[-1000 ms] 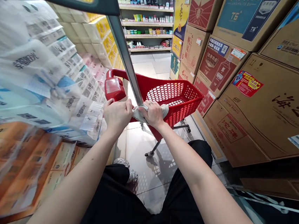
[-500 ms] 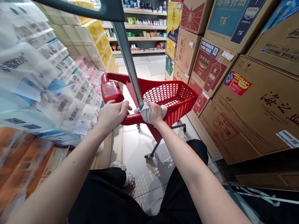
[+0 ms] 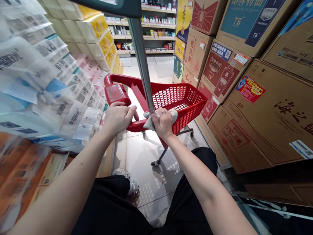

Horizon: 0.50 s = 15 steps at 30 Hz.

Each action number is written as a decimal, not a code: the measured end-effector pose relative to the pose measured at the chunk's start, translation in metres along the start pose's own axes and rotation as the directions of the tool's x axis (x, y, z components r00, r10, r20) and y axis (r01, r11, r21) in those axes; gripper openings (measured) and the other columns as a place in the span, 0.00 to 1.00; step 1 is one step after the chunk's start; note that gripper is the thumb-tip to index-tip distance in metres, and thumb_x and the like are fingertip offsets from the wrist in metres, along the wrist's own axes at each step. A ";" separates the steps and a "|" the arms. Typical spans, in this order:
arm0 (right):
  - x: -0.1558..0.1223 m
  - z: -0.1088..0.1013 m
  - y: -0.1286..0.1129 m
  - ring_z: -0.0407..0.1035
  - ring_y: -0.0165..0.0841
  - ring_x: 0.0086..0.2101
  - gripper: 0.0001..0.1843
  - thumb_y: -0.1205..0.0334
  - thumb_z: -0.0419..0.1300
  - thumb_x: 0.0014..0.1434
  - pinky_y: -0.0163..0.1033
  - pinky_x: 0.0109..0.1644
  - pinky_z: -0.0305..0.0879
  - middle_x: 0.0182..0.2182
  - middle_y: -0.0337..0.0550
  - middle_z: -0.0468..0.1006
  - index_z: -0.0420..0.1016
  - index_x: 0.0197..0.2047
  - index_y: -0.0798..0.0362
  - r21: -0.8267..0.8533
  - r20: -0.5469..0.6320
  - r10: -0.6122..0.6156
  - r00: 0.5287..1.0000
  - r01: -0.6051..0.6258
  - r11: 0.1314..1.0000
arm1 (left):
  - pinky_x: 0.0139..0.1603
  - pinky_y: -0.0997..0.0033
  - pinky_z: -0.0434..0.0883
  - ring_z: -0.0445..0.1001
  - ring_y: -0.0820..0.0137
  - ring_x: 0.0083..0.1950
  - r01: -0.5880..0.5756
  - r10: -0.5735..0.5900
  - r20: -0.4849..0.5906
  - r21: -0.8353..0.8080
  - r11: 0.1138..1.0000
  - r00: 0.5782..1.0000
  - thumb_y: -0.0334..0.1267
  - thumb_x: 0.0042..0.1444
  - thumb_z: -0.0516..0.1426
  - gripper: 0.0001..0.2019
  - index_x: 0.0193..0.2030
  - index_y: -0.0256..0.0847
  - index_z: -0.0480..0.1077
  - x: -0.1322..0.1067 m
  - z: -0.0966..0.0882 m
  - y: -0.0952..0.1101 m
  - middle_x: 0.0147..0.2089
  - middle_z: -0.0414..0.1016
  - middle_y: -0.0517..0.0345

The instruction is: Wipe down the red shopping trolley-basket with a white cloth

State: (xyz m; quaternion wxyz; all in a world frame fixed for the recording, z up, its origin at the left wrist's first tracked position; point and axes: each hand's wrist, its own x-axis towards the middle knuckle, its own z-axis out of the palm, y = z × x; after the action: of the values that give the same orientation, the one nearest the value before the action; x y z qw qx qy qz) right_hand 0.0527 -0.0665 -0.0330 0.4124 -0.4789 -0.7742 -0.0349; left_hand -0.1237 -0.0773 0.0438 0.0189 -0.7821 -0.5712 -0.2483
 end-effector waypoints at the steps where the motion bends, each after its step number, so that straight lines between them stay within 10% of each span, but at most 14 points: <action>1: -0.004 -0.001 -0.005 0.64 0.37 0.41 0.24 0.50 0.37 0.67 0.42 0.46 0.56 0.36 0.48 0.72 0.68 0.38 0.55 0.030 -0.038 0.027 0.999 -0.026 0.999 | 0.58 0.60 0.56 0.72 0.66 0.37 0.001 -0.001 -0.004 0.003 1.000 1.000 0.45 0.61 0.38 0.29 0.18 0.43 0.73 0.000 0.000 0.000 0.20 0.74 0.56; 15: 0.020 -0.012 -0.025 0.65 0.35 0.34 0.14 0.52 0.52 0.61 0.41 0.44 0.57 0.29 0.40 0.72 0.69 0.31 0.52 0.222 0.105 0.276 0.955 -0.293 0.930 | 0.58 0.62 0.56 0.73 0.67 0.40 0.038 -0.036 -0.028 0.090 0.995 0.999 0.43 0.62 0.37 0.29 0.25 0.42 0.77 -0.003 0.001 0.006 0.23 0.76 0.57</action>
State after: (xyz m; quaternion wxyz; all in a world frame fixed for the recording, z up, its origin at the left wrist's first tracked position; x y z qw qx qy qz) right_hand 0.0369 -0.0706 -0.0030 0.4386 -0.5347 -0.7097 0.1343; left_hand -0.1187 -0.0817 0.0428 0.0574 -0.7664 -0.5960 -0.2326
